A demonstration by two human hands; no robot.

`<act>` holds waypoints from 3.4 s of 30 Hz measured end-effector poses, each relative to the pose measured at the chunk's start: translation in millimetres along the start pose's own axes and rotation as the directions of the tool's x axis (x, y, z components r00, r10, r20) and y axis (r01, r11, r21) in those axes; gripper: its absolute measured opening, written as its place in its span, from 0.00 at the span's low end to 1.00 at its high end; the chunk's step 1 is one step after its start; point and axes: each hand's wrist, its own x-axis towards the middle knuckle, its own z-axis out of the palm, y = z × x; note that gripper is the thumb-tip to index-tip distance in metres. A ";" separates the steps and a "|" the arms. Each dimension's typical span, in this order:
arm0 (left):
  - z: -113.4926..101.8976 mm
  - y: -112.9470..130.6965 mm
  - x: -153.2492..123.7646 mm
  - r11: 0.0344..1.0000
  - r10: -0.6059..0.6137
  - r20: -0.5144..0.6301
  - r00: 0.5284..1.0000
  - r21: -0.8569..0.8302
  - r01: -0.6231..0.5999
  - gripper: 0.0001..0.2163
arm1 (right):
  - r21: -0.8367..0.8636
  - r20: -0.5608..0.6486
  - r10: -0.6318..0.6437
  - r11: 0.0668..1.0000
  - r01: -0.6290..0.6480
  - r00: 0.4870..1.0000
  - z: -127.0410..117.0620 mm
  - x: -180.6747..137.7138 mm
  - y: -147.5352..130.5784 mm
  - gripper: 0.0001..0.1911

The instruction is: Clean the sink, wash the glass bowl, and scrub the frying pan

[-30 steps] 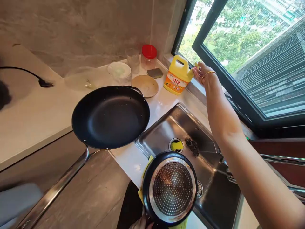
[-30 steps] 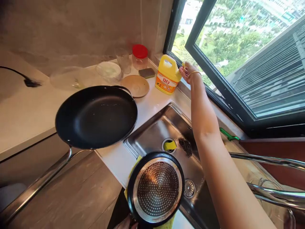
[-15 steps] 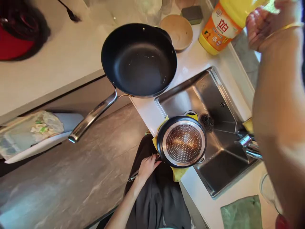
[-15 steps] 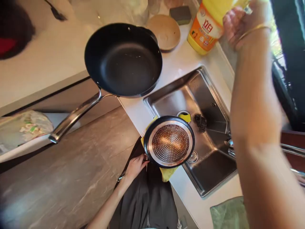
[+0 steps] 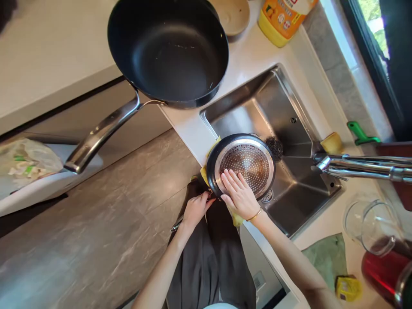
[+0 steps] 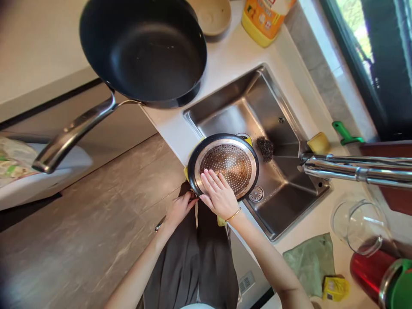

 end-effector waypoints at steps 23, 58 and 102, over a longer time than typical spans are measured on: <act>-4.2 -0.7 5.0 0.998 0.016 0.075 0.997 0.056 -0.020 0.15 | -0.243 0.001 -0.019 0.970 0.019 1.000 -0.2 -12.0 15.5 0.46; 7.6 -12.7 1.9 0.995 0.051 0.004 0.999 0.085 -0.051 0.13 | -0.199 -0.026 0.070 0.977 -0.074 0.997 -36.4 47.7 65.8 0.41; -46.5 168.0 -22.9 0.110 0.075 0.426 0.902 -0.902 0.417 0.18 | 0.347 -0.741 0.568 0.781 -0.519 0.359 -31.2 0.3 23.5 0.29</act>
